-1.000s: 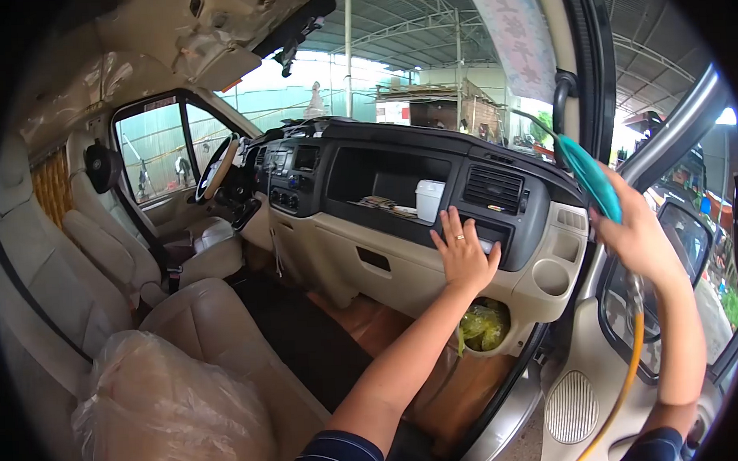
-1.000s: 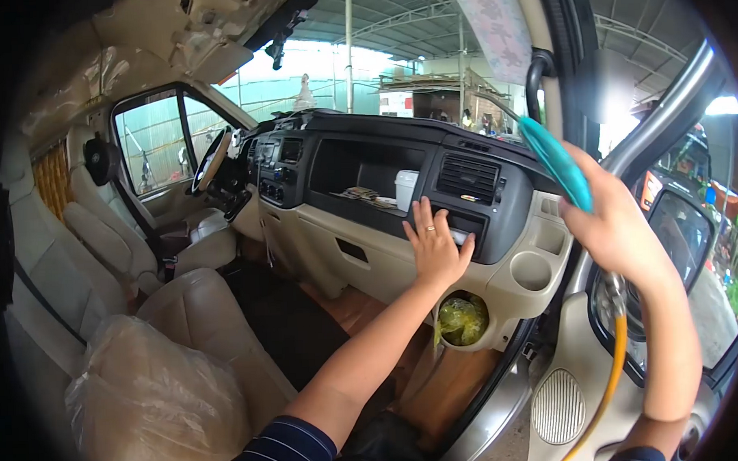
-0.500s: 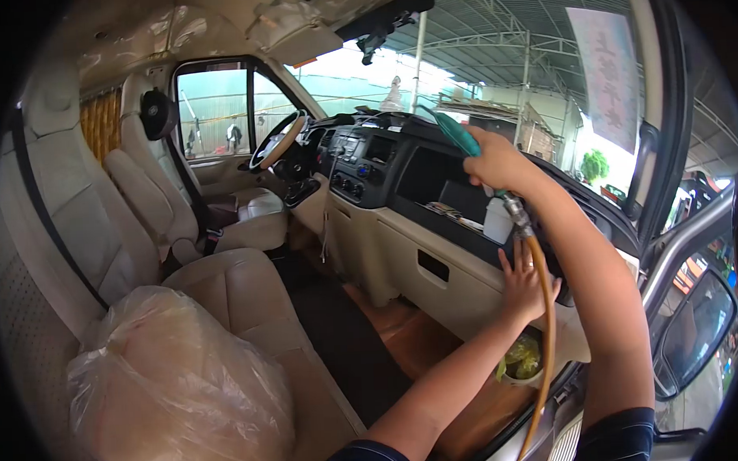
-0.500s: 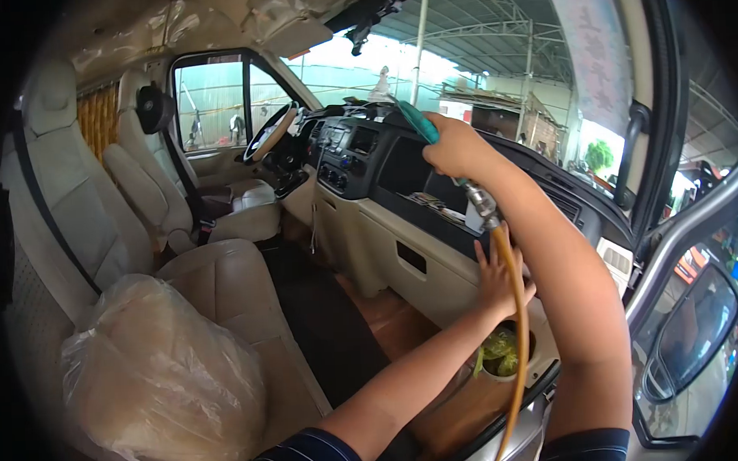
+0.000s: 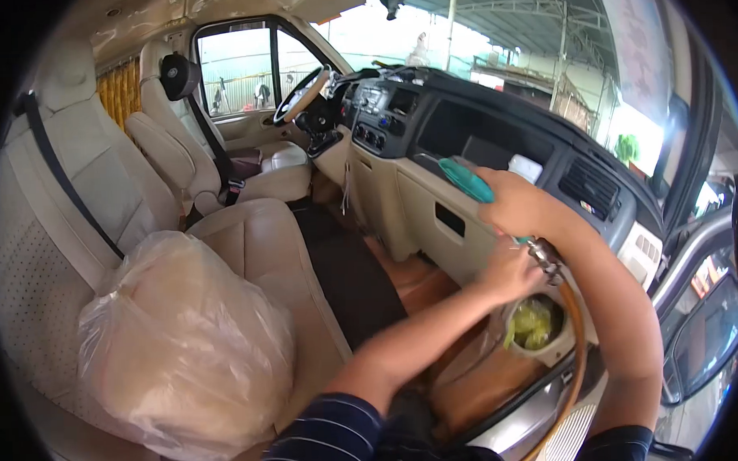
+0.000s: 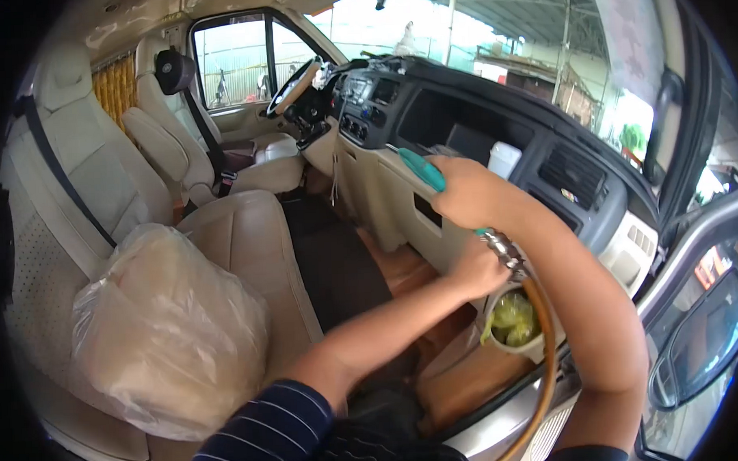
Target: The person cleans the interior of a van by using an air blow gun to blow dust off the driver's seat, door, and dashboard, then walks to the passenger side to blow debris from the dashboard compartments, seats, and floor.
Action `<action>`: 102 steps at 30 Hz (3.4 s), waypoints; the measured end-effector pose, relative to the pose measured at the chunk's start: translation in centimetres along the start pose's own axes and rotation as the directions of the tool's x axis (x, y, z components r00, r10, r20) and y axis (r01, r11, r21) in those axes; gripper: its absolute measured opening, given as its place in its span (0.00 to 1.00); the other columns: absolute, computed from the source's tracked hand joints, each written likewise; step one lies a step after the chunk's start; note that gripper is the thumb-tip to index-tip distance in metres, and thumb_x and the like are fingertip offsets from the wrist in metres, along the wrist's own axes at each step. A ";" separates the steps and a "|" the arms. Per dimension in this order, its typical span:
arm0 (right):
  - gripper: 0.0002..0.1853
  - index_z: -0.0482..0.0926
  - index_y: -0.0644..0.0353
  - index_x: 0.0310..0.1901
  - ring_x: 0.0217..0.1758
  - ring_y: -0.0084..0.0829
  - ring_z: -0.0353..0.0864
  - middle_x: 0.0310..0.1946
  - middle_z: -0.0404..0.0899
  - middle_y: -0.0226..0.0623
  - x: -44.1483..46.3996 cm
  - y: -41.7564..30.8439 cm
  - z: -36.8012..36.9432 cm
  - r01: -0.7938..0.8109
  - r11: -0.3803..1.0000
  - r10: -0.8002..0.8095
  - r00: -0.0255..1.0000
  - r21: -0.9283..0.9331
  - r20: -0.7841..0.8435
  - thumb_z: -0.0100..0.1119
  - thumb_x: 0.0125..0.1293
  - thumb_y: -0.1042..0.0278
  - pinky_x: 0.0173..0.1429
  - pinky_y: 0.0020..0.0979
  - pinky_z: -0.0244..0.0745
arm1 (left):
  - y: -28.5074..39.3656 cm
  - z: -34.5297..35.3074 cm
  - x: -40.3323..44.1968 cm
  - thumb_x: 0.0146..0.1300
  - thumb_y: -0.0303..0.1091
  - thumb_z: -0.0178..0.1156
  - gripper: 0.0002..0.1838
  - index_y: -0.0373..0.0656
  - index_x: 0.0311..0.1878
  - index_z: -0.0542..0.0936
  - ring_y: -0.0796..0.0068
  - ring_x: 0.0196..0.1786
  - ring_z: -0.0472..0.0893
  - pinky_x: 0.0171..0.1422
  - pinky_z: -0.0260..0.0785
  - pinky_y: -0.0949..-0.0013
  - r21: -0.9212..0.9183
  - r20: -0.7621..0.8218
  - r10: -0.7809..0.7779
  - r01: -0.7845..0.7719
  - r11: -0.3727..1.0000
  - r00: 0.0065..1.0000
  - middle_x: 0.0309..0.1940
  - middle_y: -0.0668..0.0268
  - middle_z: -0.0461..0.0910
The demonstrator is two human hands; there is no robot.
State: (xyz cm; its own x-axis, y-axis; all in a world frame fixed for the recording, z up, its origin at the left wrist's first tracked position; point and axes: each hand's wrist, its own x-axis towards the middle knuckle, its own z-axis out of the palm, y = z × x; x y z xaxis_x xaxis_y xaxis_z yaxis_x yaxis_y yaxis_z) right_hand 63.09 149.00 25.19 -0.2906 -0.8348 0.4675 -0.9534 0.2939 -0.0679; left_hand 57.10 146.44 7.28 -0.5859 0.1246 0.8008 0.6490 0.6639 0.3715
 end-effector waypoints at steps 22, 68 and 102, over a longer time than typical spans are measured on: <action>0.19 0.67 0.65 0.42 0.20 0.24 0.72 0.22 0.72 0.35 -16.2 -5.3 9.6 -0.541 0.431 -0.229 0.708 0.722 0.668 0.53 0.44 0.79 0.27 0.26 0.70 | 6.3 -19.7 -28.4 0.55 0.51 0.50 0.29 0.39 0.53 0.73 0.51 0.68 0.53 0.70 0.44 0.54 0.639 0.028 -0.731 0.550 0.538 0.682 0.61 0.48 0.61; 0.35 0.51 0.64 0.63 0.37 0.58 0.75 0.36 0.74 0.61 -31.5 -84.1 37.3 -0.061 0.823 -0.377 0.685 0.565 0.623 0.55 0.55 0.68 0.42 0.48 0.71 | 68.3 -60.7 -89.0 0.59 0.32 0.57 0.19 0.39 0.54 0.72 0.63 0.53 0.75 0.54 0.67 0.67 -0.091 -0.717 -0.648 0.956 -0.279 -0.258 0.49 0.55 0.76; 0.34 0.58 0.60 0.62 0.51 0.51 0.72 0.46 0.73 0.56 -19.6 -103.3 49.1 -0.173 0.878 -0.372 0.344 0.447 0.862 0.48 0.48 0.78 0.53 0.41 0.69 | 59.0 -83.6 -103.3 0.60 0.28 0.53 0.16 0.38 0.52 0.72 0.61 0.55 0.73 0.60 0.62 0.68 0.075 -0.652 -0.753 0.981 -0.176 -0.085 0.49 0.54 0.75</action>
State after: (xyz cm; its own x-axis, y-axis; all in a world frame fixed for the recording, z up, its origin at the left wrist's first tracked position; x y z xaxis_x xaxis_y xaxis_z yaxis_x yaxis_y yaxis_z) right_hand 163.33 112.16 -20.25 0.1848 -0.7978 -0.5739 -0.8226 0.1940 -0.5345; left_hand 196.50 111.08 -14.29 -0.1224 -0.9916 -0.0419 -0.7261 0.0607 0.6849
